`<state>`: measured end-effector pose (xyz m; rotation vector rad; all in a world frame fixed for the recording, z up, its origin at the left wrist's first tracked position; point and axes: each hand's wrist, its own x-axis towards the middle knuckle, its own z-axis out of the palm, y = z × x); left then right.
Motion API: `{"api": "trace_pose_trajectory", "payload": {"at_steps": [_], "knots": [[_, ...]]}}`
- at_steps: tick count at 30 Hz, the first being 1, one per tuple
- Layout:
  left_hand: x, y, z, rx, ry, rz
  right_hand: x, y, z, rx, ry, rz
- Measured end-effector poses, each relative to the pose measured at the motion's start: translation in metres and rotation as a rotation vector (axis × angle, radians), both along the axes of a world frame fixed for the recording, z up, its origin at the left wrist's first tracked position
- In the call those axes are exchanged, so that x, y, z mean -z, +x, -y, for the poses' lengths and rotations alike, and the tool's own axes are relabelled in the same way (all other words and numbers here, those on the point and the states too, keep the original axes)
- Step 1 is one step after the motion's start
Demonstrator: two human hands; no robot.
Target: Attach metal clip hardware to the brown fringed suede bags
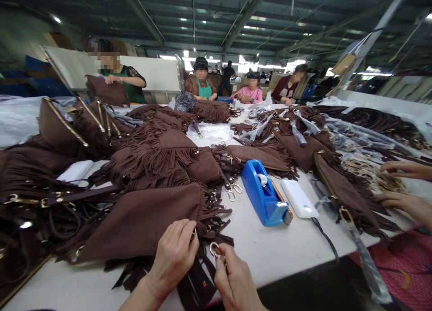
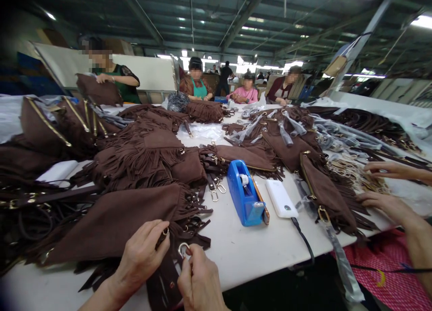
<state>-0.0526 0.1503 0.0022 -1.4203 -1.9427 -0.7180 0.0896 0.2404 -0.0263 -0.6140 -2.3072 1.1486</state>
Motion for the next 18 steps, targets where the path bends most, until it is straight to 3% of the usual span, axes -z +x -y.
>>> {"api": "trace_pose_trajectory", "payload": {"at_steps": [8,14,18], "knots": [[0.009,0.008,0.001,-0.039,0.033,0.115,0.001,-0.019,-0.003,-0.021,0.104,-0.058],[0.013,0.011,0.005,0.061,-0.013,0.204,-0.012,-0.035,-0.004,0.055,0.461,-0.079],[0.016,0.009,0.007,0.143,-0.051,0.317,-0.007,-0.044,-0.006,0.102,0.646,-0.042]]}}
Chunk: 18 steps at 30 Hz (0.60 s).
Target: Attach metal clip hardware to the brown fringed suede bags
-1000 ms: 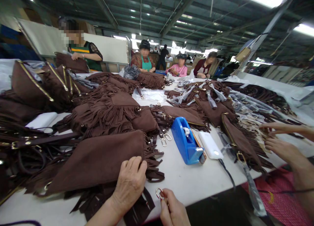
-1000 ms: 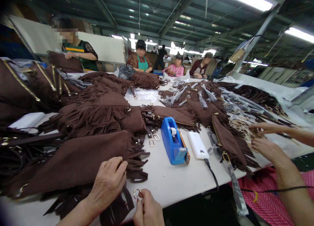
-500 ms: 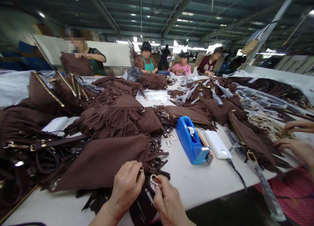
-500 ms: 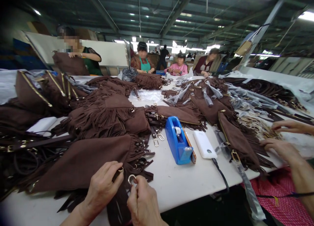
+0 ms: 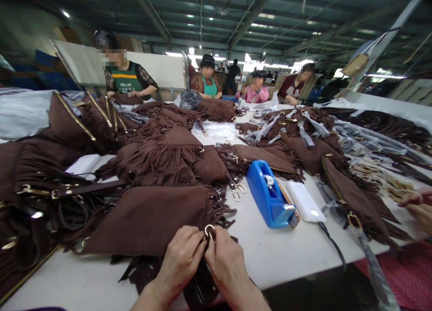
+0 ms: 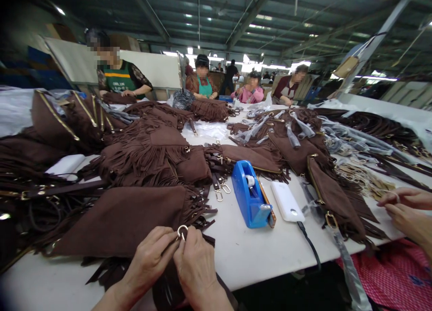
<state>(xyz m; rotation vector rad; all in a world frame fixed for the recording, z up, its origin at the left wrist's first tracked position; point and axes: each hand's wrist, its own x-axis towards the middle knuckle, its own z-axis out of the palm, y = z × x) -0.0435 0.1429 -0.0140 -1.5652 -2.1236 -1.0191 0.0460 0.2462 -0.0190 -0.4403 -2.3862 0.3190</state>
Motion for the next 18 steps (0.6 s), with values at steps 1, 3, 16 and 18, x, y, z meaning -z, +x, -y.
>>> {"api": "trace_pose_trajectory", "payload": {"at_steps": [1,3,16,18], "knots": [[0.001,-0.001,0.0,0.014,-0.012,0.037,0.002,-0.002,-0.001,-0.001,0.031,0.012],[0.001,-0.003,-0.001,0.031,-0.055,0.134,0.007,-0.004,-0.004,-0.031,0.075,0.034],[-0.02,-0.025,-0.015,-0.084,-0.523,0.522,0.029,-0.01,-0.025,-0.19,0.291,0.03],[-0.024,-0.028,-0.018,-0.09,-0.581,0.528,0.032,-0.011,-0.027,-0.197,0.313,0.018]]}}
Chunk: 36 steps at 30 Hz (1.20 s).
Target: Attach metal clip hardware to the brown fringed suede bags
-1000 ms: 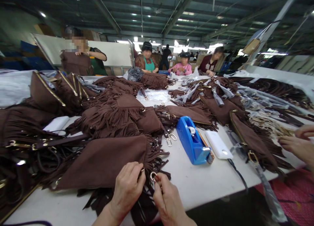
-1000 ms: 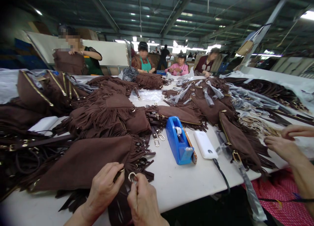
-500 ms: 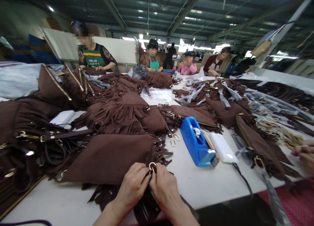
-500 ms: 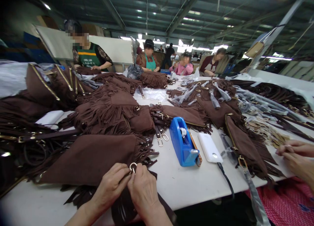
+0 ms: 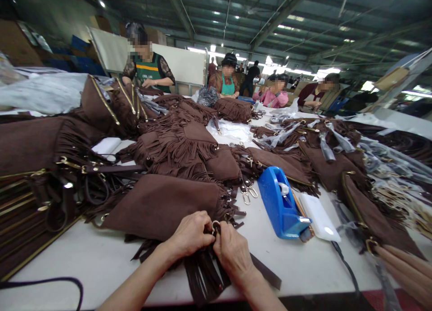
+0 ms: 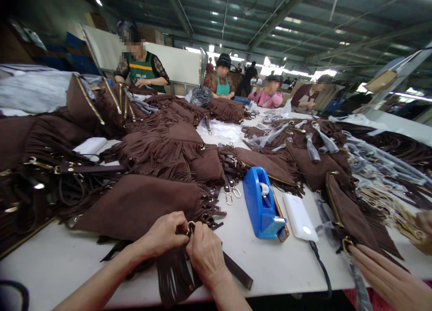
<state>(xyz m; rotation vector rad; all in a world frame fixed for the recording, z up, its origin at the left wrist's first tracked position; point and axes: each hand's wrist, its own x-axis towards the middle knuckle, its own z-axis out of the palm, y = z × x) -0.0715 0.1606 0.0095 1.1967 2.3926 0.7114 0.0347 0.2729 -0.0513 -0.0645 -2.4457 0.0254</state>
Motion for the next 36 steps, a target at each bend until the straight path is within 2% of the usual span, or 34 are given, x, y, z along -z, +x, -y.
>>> {"api": "trace_pose_trajectory", "payload": {"at_steps": [7,12,17,23,28,30,31,34,36], "knots": [[-0.014,-0.006,-0.006,0.063,-0.128,-0.032,-0.001,-0.005,-0.004,-0.058,0.056,-0.064],[-0.015,-0.009,-0.009,0.134,-0.168,-0.083,-0.006,-0.007,-0.007,-0.115,0.095,-0.085],[-0.01,-0.012,-0.009,0.202,-0.129,-0.105,-0.006,-0.008,-0.012,-0.179,0.139,-0.046],[-0.004,-0.015,-0.008,0.212,-0.074,-0.078,-0.004,-0.007,-0.017,-0.233,0.146,0.009],[-0.002,-0.014,-0.008,0.22,-0.005,-0.055,-0.006,0.011,-0.021,-0.212,0.125,0.064],[-0.003,-0.011,-0.003,0.227,0.027,-0.063,-0.006,0.024,-0.02,-0.224,-0.034,0.152],[-0.004,-0.009,0.001,0.227,0.039,-0.07,-0.006,0.03,-0.018,-0.234,-0.196,0.228],[-0.004,-0.002,0.024,0.252,0.144,-0.154,-0.012,0.046,-0.011,-0.165,-0.858,0.42],[0.003,0.0,0.041,0.324,0.242,-0.324,-0.021,0.053,-0.009,-0.044,-1.176,0.401]]}}
